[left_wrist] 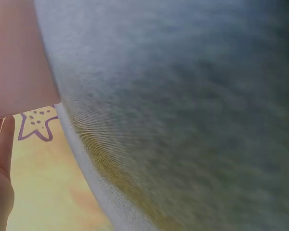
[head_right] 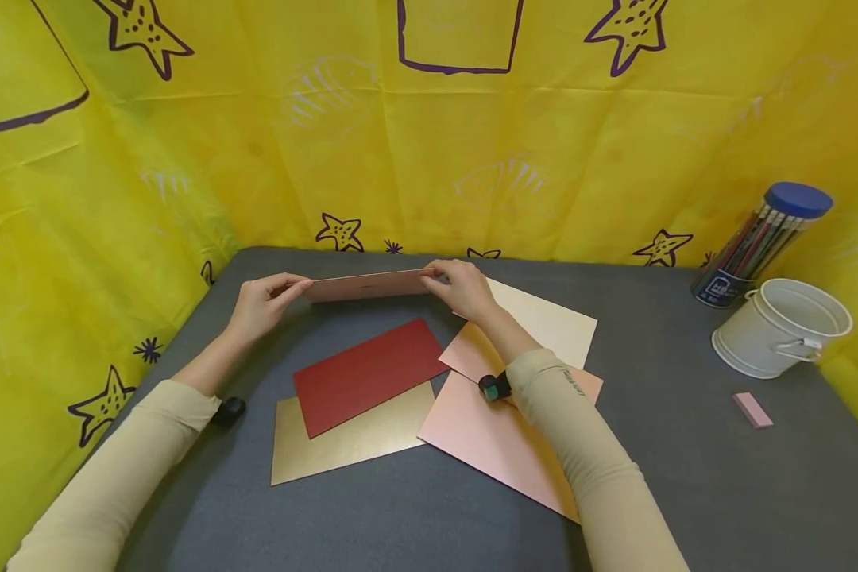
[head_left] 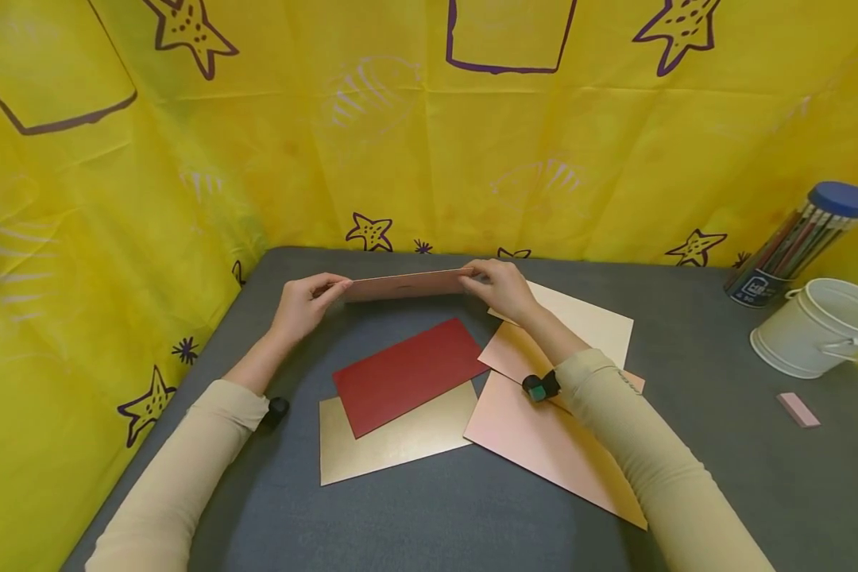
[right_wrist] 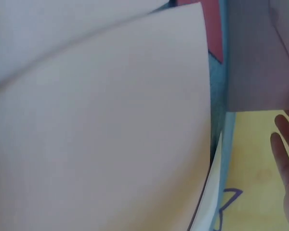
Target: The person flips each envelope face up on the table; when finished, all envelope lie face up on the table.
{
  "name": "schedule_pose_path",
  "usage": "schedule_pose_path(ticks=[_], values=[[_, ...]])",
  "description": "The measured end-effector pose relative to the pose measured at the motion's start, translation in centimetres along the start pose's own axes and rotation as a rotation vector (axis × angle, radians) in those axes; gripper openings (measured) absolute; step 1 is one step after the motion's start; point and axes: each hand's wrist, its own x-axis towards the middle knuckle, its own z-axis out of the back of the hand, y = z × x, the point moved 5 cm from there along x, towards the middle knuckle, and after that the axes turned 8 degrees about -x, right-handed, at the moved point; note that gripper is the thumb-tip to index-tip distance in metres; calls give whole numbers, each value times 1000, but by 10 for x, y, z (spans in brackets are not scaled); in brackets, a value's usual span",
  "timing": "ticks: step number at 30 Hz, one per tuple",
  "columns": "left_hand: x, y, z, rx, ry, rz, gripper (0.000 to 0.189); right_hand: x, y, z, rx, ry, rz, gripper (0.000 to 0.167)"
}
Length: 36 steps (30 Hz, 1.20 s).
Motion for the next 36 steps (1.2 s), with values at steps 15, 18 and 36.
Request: schedule_pose_path(ticks=[15,18,36], values=[[12,30,3,-58,-108,271,28,9,-9,-11,141,-7,-156,17],[12,36,1,-34,-42,314,29,10,-13,-17,130,31,-185,18],[5,50,-7,89,194,381,25,11,-16,-34,0,138,-264,21]])
